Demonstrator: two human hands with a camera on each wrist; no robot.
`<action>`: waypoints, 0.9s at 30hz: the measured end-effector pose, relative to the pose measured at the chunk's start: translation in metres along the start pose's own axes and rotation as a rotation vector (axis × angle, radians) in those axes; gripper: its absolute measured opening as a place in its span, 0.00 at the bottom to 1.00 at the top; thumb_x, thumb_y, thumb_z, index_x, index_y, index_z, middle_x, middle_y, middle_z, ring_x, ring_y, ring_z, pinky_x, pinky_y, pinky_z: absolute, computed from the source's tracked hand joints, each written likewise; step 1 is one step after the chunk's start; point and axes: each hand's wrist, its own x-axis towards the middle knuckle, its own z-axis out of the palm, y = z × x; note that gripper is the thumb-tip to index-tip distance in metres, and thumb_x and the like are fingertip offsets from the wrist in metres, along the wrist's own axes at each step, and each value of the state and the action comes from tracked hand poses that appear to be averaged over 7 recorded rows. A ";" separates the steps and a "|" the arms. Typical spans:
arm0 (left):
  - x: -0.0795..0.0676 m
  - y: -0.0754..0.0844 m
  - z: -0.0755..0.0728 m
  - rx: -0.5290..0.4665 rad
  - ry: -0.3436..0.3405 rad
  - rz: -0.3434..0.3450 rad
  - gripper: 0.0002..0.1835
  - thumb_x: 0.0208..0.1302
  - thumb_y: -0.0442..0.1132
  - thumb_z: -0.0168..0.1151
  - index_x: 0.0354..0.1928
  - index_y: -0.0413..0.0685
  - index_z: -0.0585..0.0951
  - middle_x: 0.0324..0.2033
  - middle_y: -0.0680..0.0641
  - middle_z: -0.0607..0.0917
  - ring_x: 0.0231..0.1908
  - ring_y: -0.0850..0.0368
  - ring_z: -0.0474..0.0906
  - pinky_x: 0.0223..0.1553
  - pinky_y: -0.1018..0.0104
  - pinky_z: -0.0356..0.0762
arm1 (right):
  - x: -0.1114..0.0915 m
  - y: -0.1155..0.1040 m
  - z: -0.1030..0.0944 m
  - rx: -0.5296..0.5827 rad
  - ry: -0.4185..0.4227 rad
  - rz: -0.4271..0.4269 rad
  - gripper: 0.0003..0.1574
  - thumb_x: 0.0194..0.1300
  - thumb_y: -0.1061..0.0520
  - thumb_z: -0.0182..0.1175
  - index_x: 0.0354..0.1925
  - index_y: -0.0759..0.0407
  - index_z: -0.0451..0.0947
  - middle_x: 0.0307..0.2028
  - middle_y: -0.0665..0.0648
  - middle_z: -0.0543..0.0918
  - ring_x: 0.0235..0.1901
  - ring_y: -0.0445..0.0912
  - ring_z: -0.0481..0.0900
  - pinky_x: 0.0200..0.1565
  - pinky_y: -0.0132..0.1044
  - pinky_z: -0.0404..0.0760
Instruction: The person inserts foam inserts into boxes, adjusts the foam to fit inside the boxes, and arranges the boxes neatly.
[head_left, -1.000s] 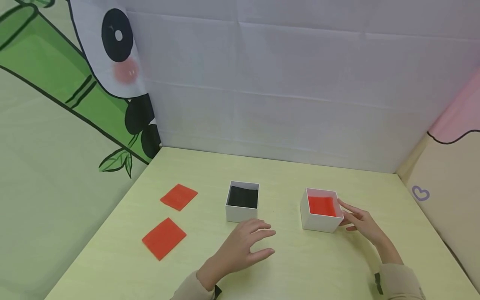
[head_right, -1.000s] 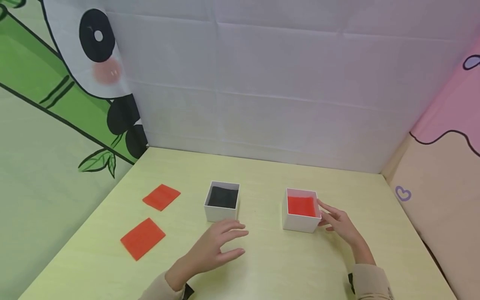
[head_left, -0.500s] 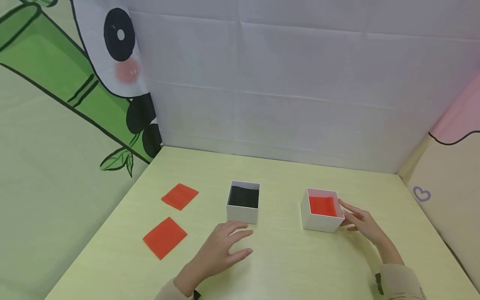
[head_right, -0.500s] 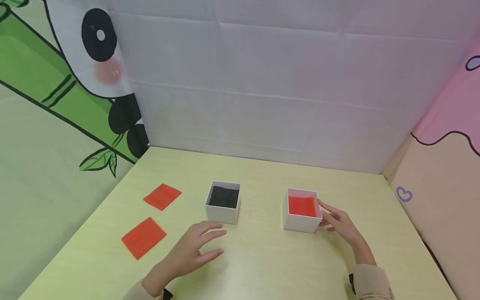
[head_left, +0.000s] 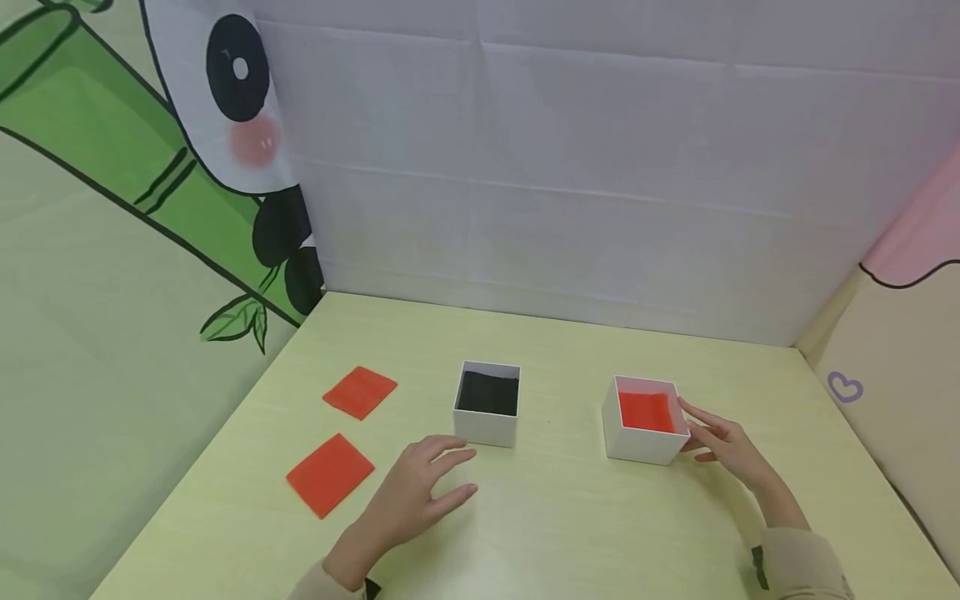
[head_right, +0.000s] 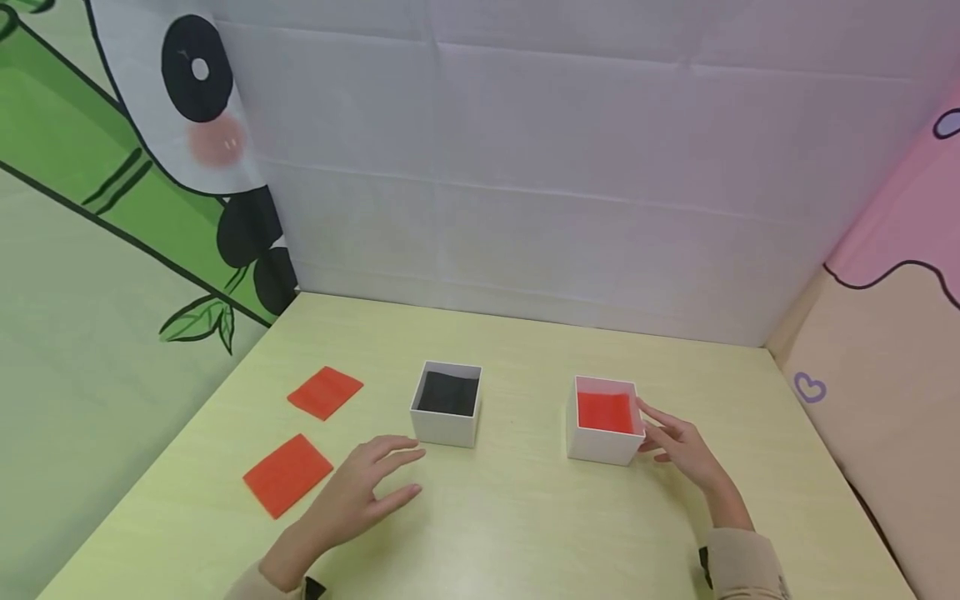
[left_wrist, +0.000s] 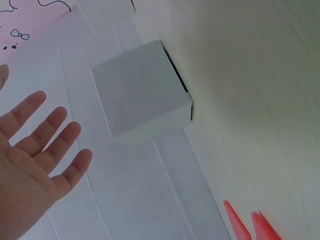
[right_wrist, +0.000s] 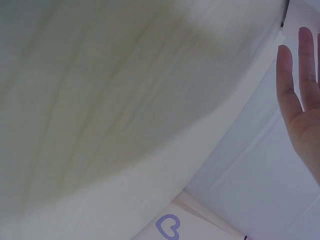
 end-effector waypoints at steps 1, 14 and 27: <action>0.000 -0.002 -0.002 0.004 0.002 -0.010 0.19 0.53 0.49 0.63 0.47 0.51 0.80 0.45 0.52 0.77 0.49 0.57 0.70 0.45 0.56 0.69 | 0.000 0.000 0.000 -0.001 0.001 0.001 0.30 0.68 0.55 0.46 0.64 0.64 0.53 0.49 0.75 0.71 0.35 0.48 0.80 0.35 0.43 0.77; -0.007 -0.022 -0.020 0.048 0.031 -0.116 0.20 0.51 0.46 0.65 0.47 0.49 0.80 0.45 0.48 0.78 0.47 0.53 0.72 0.44 0.51 0.70 | 0.000 0.001 0.000 -0.001 0.003 0.006 0.30 0.68 0.54 0.47 0.64 0.62 0.54 0.48 0.71 0.74 0.36 0.49 0.80 0.35 0.42 0.77; -0.017 -0.048 -0.035 0.080 0.052 -0.218 0.20 0.50 0.44 0.67 0.46 0.45 0.80 0.43 0.46 0.79 0.46 0.50 0.73 0.43 0.50 0.71 | 0.000 0.000 -0.001 0.025 -0.002 -0.008 0.30 0.68 0.54 0.47 0.64 0.62 0.54 0.42 0.47 0.79 0.35 0.48 0.80 0.35 0.42 0.77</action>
